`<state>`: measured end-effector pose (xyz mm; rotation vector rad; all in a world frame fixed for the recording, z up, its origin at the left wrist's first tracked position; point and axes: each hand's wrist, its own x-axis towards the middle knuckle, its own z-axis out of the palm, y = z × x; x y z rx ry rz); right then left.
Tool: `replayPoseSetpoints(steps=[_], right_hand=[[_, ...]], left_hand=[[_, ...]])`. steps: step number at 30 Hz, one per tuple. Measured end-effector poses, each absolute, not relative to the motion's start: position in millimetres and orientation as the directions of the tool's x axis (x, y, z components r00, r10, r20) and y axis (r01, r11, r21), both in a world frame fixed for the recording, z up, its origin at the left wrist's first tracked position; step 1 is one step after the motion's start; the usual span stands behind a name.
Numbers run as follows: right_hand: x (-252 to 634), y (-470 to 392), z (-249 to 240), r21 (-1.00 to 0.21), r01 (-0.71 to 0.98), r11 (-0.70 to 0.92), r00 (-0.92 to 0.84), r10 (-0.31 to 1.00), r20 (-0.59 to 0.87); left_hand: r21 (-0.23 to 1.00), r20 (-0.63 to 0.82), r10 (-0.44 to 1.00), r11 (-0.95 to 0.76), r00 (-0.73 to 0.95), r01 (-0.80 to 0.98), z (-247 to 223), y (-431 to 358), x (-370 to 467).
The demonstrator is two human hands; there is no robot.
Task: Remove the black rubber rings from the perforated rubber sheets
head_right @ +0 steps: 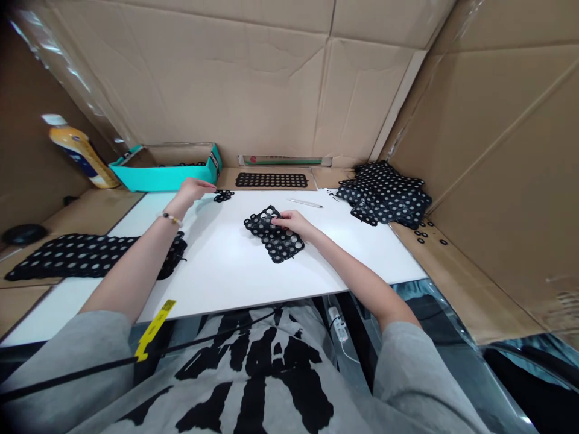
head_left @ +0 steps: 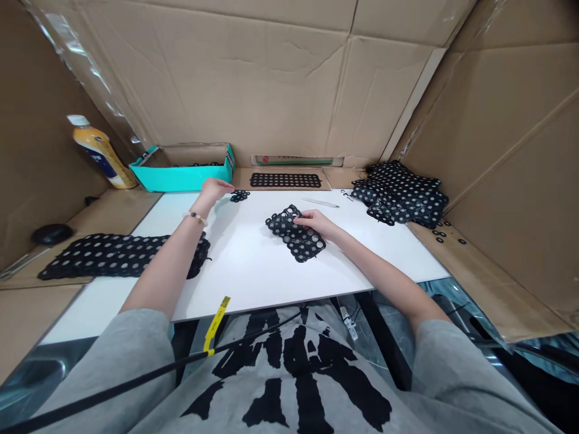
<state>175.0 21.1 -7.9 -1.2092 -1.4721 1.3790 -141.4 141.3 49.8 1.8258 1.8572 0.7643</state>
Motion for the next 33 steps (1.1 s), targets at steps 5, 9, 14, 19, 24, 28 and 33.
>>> replayPoseSetpoints(steps=[5, 9, 14, 19, 24, 28, 33], right_hand=[[174.9, 22.8, -10.3, -0.986, 0.157, -0.048, -0.230, 0.970, -0.084], [172.5, 21.8, -9.6, -0.989, 0.148, -0.022, -0.232, 0.971, -0.057], [169.8, 19.5, -8.2, -0.990, 0.136, -0.022, -0.193, 0.980, -0.048], [168.0, 19.3, -7.2, -0.992, 0.128, -0.011, -0.191, 0.981, -0.036], [167.6, 20.1, -6.2, -0.990, 0.138, -0.003, -0.196, 0.980, -0.030], [169.9, 20.3, -8.1, -0.989, 0.142, -0.043, -0.206, 0.976, -0.072], [173.4, 20.6, -11.7, -0.995, 0.078, -0.062, -0.262, 0.962, -0.081]], left_hand=[[0.734, 0.012, 0.977, 0.136, -0.213, 0.666, 36.4, 137.4, -140.8], [0.721, 0.109, 0.984, 0.018, -0.139, 0.693, 47.4, 142.1, -136.2], [0.657, 0.049, 0.944, -0.275, 0.325, 0.701, 82.9, 116.8, -94.9], [0.573, -0.108, 0.748, -0.492, 0.655, 0.656, 77.8, 61.4, -27.5], [0.662, -0.061, 0.802, -0.414, 0.595, 0.625, 52.1, 51.8, -12.9], [0.750, -0.016, 0.860, -0.327, 0.509, 0.575, 47.1, 65.8, -20.4], [0.812, -0.046, 0.905, -0.213, 0.424, 0.544, 45.7, 94.3, -37.9]])
